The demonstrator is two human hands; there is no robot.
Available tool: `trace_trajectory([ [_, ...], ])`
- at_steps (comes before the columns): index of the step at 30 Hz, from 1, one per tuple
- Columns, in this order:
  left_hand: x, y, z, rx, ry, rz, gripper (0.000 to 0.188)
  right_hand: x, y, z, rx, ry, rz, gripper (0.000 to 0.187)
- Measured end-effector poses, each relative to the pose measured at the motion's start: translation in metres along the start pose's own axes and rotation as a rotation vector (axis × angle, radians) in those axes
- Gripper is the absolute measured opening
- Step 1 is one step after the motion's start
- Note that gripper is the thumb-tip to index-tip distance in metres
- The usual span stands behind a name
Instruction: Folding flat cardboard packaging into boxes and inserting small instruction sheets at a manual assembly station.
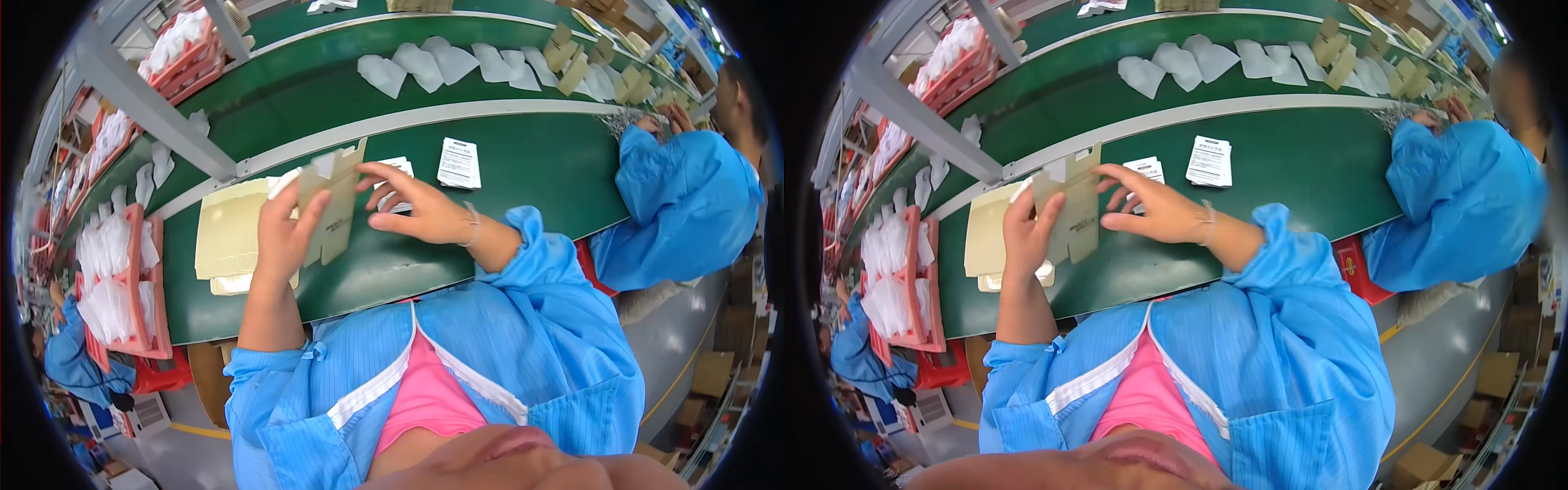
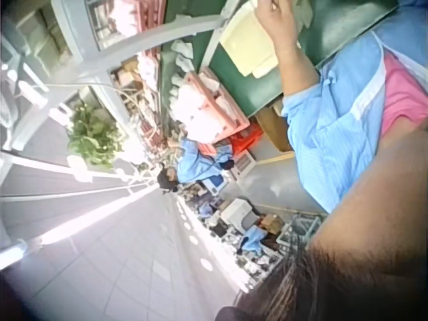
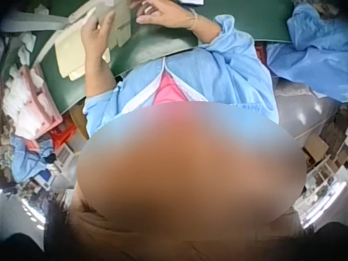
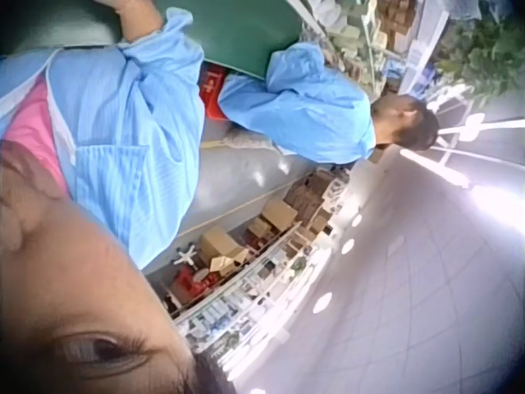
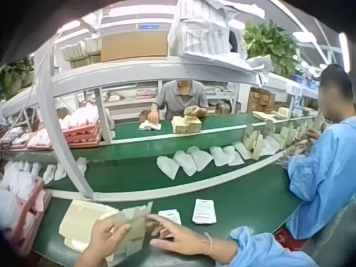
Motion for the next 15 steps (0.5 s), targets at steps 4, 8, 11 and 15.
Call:
trace_trajectory([
  [4,-0.008,-0.001,-0.003,0.012,0.211,-0.002,0.031,-0.012,-0.019,0.005,-0.018,-0.300,-0.072,0.056],
  [8,0.001,0.006,-0.031,0.082,0.436,0.039,0.039,-0.004,-0.033,-0.016,0.231,0.114,0.381,0.045],
  [11,-0.006,0.004,-0.035,0.039,0.432,0.158,0.056,-0.011,-0.047,-0.018,0.074,0.083,0.026,0.035],
  [15,-0.026,0.005,-0.027,-0.077,0.178,0.360,0.085,-0.015,-0.051,-0.021,0.474,0.278,0.269,0.029],
])
Point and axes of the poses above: each hand's wrist, its own y-axis away from the middle knuckle, its own x-axis out of the back of the hand, z = x × y, the point moved 3 cm from there along -y, towards the middle knuckle, and after that the axes turned 3 degrees about -z, right-handed, at the moved point
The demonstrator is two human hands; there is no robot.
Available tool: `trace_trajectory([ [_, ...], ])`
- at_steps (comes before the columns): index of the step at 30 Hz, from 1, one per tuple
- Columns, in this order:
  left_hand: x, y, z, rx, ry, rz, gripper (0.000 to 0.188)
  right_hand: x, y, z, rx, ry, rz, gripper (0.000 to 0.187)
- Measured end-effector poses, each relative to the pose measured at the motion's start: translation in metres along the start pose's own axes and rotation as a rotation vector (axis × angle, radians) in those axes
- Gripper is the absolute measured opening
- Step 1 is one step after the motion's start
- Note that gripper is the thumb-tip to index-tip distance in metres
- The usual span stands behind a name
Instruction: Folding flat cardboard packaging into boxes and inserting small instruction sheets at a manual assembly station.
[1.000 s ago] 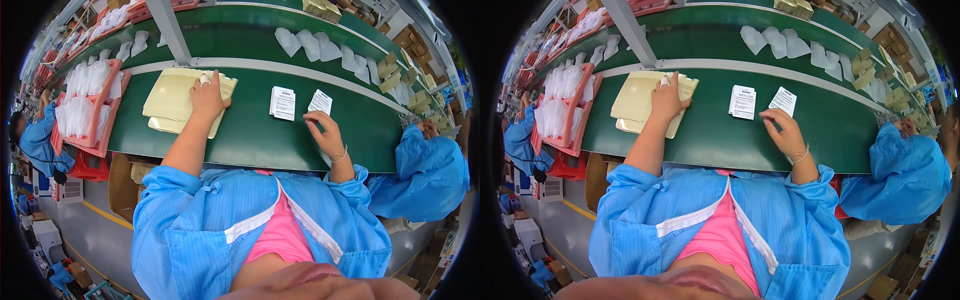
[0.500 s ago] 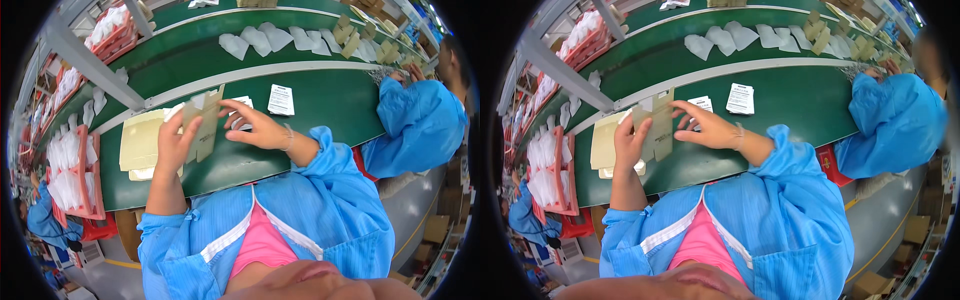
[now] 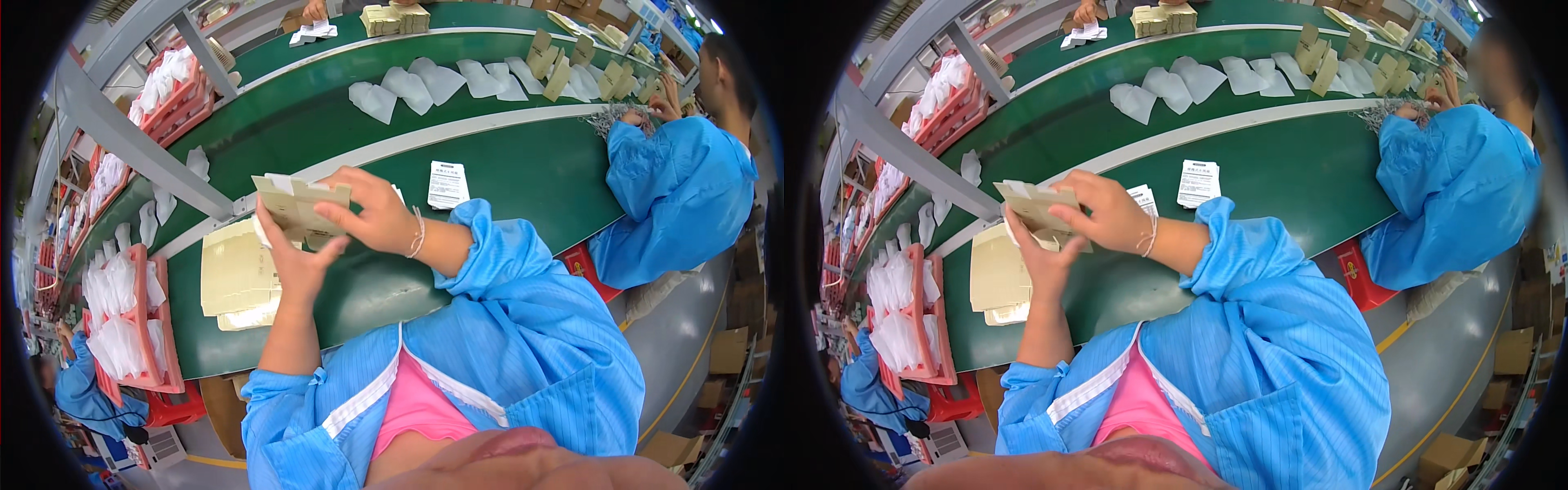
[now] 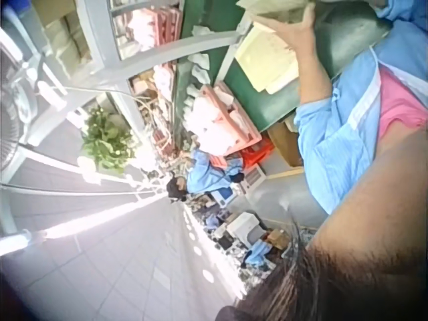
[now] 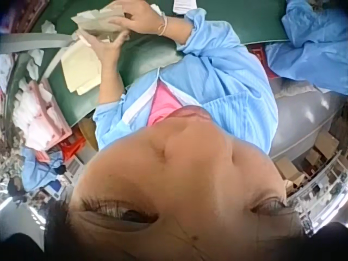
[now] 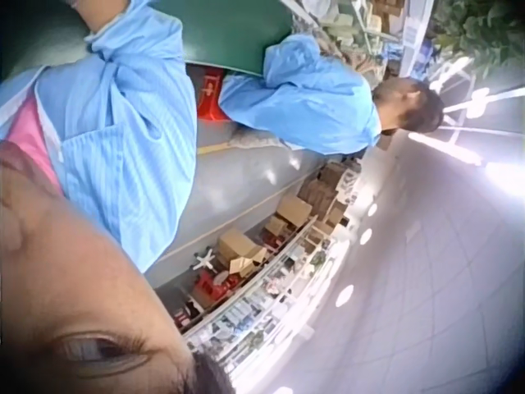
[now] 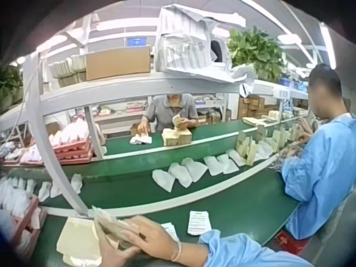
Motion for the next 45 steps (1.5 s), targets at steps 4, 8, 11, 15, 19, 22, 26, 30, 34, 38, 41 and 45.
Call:
trace_trajectory([
  [4,0.000,0.004,0.002,-0.032,-0.153,-0.046,0.103,-0.016,0.008,-0.001,-0.022,-0.101,-0.269,0.042],
  [8,0.003,0.001,-0.004,-0.052,-0.130,-0.046,0.103,-0.014,0.002,-0.013,0.109,-0.115,-0.185,0.046],
  [11,0.010,0.000,-0.009,-0.221,-0.283,-0.094,0.100,-0.017,0.003,-0.014,-0.002,-0.284,-0.177,0.050],
  [15,0.009,0.007,-0.023,-0.145,-0.284,-0.201,0.095,-0.028,0.013,-0.004,-0.225,-0.652,-0.165,0.051],
  [19,-0.001,0.007,0.000,-0.478,-0.304,0.053,0.079,-0.032,0.022,0.010,-0.305,-0.798,-0.163,0.048],
  [22,0.004,0.004,-0.014,-0.457,-0.125,-0.130,0.071,-0.032,0.017,0.004,-0.321,-0.830,-0.185,0.046],
  [26,0.007,0.011,-0.015,-0.325,0.009,-0.159,0.070,-0.027,0.009,-0.003,-0.380,-0.942,-0.230,0.044],
  [30,0.005,0.011,-0.014,-0.533,-0.055,-0.269,0.081,-0.023,0.005,0.001,-0.347,-0.955,-0.281,0.042],
  [34,-0.004,0.019,-0.010,-0.581,-0.272,-0.007,0.085,-0.013,0.004,0.007,-0.260,-0.634,-0.352,0.038],
  [38,-0.001,0.019,-0.013,-0.609,-0.254,-0.040,0.092,-0.006,-0.005,0.000,-0.245,-0.558,-0.420,0.033],
  [41,0.000,0.017,-0.016,-0.619,-0.312,-0.050,0.095,-0.004,-0.007,-0.003,-0.229,-0.490,-0.448,0.033],
  [45,0.001,0.018,-0.013,-0.664,-0.461,-0.063,0.106,-0.005,-0.007,-0.005,-0.387,-0.531,-0.410,0.032],
])
Point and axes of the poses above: each hand's wrist, its own y-axis away from the middle knuckle, its own x-axis out of the back of the hand, z = x × y, the point moved 3 cm from there along -y, towards the middle knuckle, and after that the axes turned 3 degrees about -z, right-handed, at the moved point
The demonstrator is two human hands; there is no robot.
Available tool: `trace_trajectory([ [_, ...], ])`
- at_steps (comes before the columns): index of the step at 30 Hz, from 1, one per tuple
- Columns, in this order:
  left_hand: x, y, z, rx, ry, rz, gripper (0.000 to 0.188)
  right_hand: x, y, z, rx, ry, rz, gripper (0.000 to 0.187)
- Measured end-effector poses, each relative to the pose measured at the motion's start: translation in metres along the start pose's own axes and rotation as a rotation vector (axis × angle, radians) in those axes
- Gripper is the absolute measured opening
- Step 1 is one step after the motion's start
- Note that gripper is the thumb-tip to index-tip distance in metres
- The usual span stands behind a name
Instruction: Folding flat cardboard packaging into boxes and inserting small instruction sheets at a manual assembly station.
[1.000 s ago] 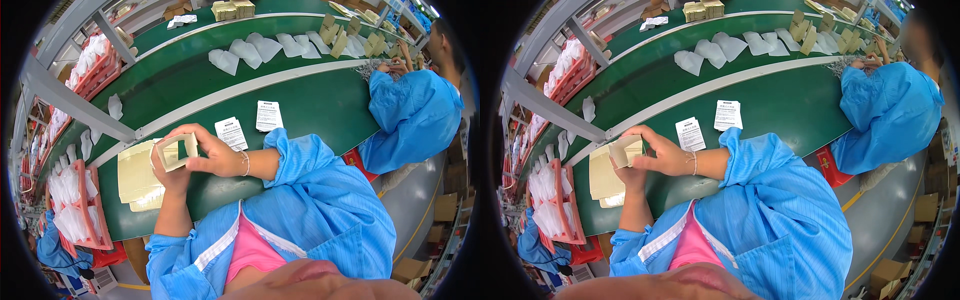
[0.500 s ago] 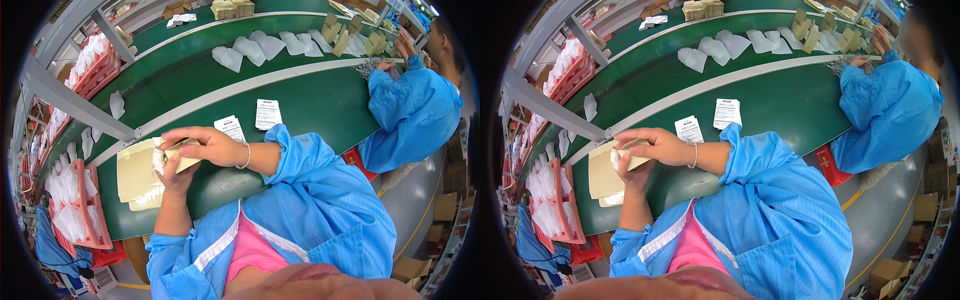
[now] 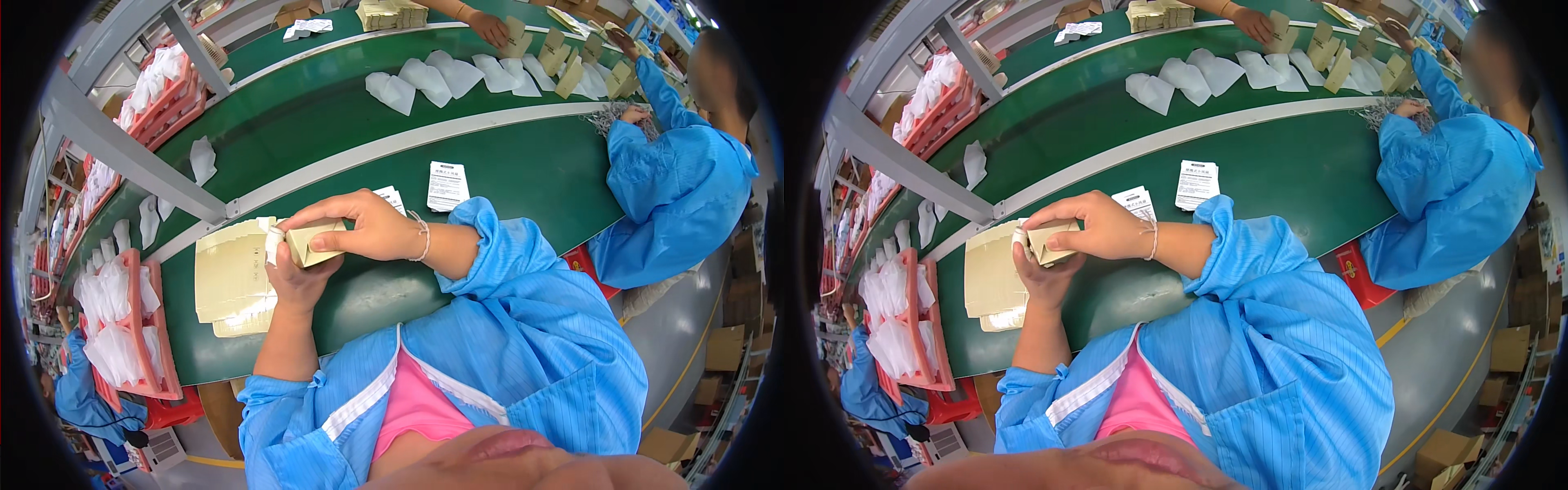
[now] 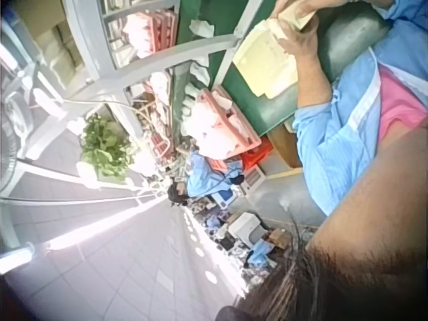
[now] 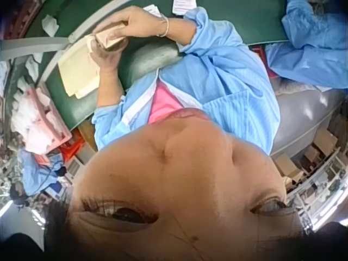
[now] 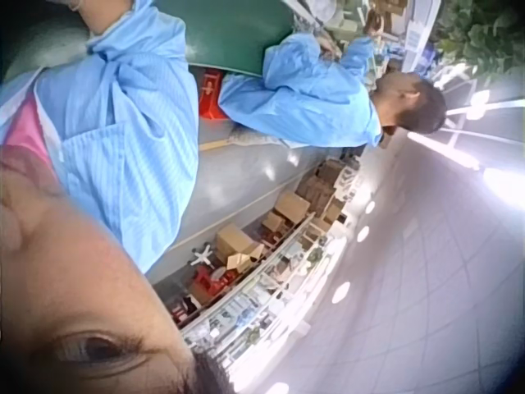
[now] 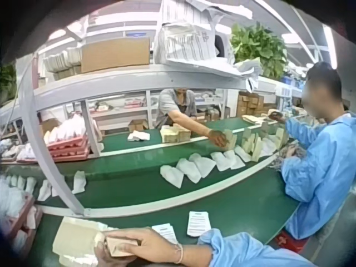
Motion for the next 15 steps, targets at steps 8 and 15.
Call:
trace_trajectory([
  [8,0.003,0.000,0.001,0.047,0.027,0.011,0.101,-0.001,0.003,0.004,0.030,0.105,0.020,0.035],
  [15,0.005,-0.006,-0.003,0.190,0.165,0.070,0.103,-0.017,0.007,-0.024,0.187,0.512,0.098,0.045],
])
Point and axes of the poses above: each hand's wrist, its own y-axis away from the middle knuckle, its own x-axis out of the back of the hand, z = x × y, the point moved 3 cm from there along -y, towards the middle knuckle, and after that the axes turned 3 degrees about -z, right-handed, at the moved point
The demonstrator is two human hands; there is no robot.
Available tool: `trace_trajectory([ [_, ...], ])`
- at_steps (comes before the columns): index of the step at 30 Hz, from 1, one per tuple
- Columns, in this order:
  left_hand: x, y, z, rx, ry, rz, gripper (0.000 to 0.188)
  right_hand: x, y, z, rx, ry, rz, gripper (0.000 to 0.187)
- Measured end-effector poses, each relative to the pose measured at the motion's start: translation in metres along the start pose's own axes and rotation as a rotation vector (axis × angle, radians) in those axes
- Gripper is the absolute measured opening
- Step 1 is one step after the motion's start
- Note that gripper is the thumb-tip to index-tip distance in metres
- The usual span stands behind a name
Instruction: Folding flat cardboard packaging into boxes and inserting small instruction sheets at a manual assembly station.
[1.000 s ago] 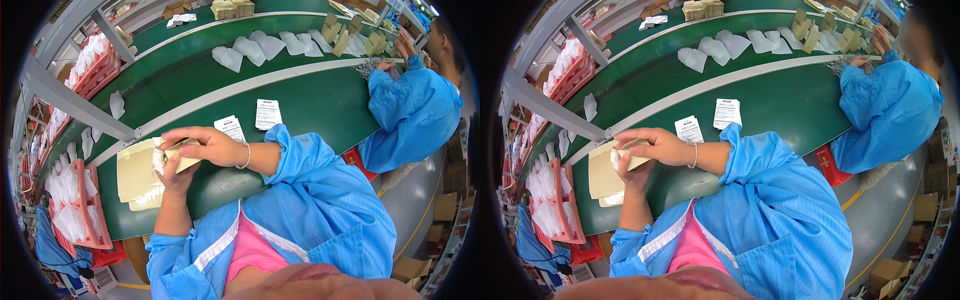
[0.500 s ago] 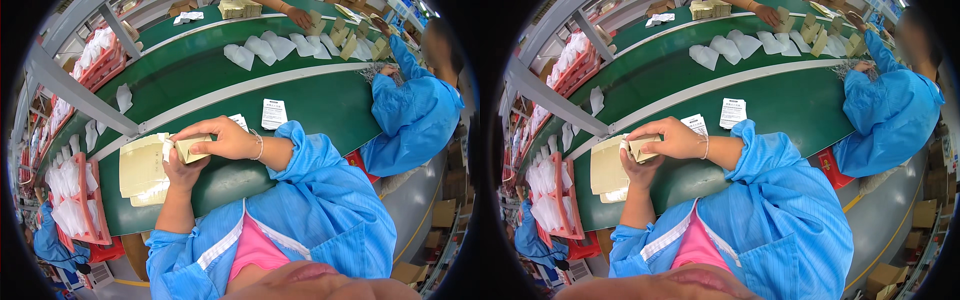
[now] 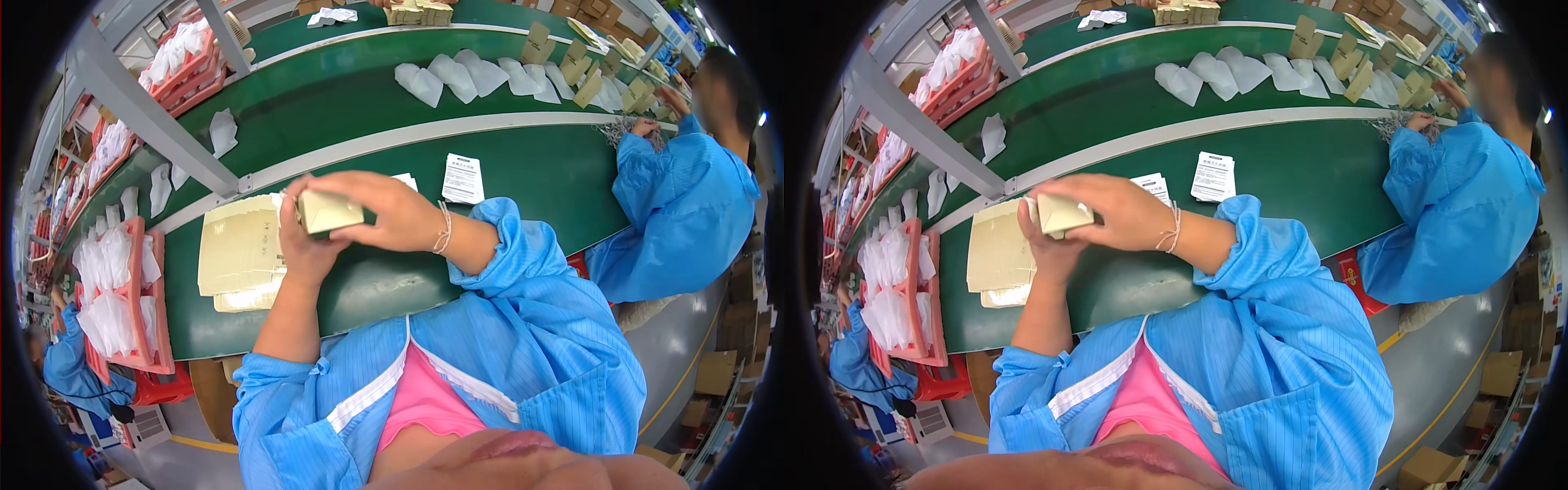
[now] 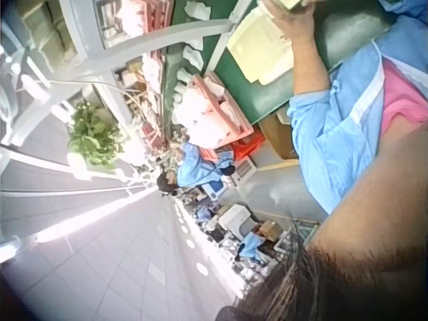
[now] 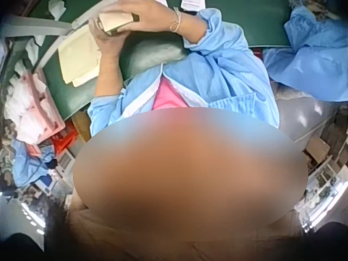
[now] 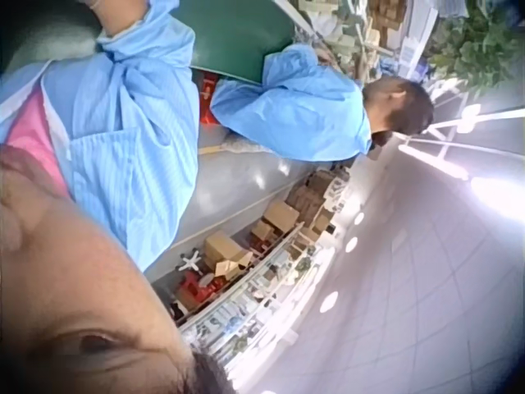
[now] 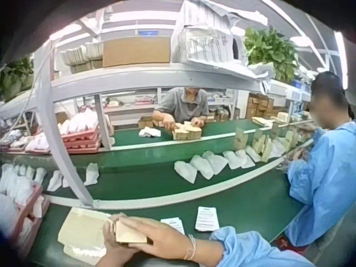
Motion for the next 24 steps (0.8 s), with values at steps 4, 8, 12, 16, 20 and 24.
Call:
trace_trajectory([
  [4,0.005,-0.025,0.004,0.474,0.535,0.003,0.091,0.010,0.011,0.018,0.405,0.417,0.180,0.055],
  [8,0.001,-0.011,-0.016,1.120,1.403,0.087,0.073,-0.013,0.020,0.026,0.441,0.536,-0.210,0.064],
  [12,0.002,-0.008,-0.037,1.015,0.977,0.052,0.061,0.011,0.038,0.046,0.112,0.502,-0.173,0.062],
  [16,0.001,-0.015,-0.039,0.933,0.872,0.023,0.058,0.027,0.058,0.086,-0.245,0.543,-0.368,0.053],
  [20,-0.001,-0.015,-0.041,0.927,0.866,-0.005,0.057,0.032,0.059,0.104,-0.311,0.305,-0.497,0.044],
  [24,0.001,-0.017,-0.044,0.938,0.885,-0.021,0.059,0.041,0.052,0.106,-0.366,0.222,-0.527,0.031],
])
Point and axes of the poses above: each hand's wrist, its own y-axis away from the middle knuckle, its own x-axis out of the back of the hand, z = x × y, the point moved 3 cm from there along -y, towards the middle knuckle, and after that the axes turned 3 degrees about -z, right-handed, at the moved point
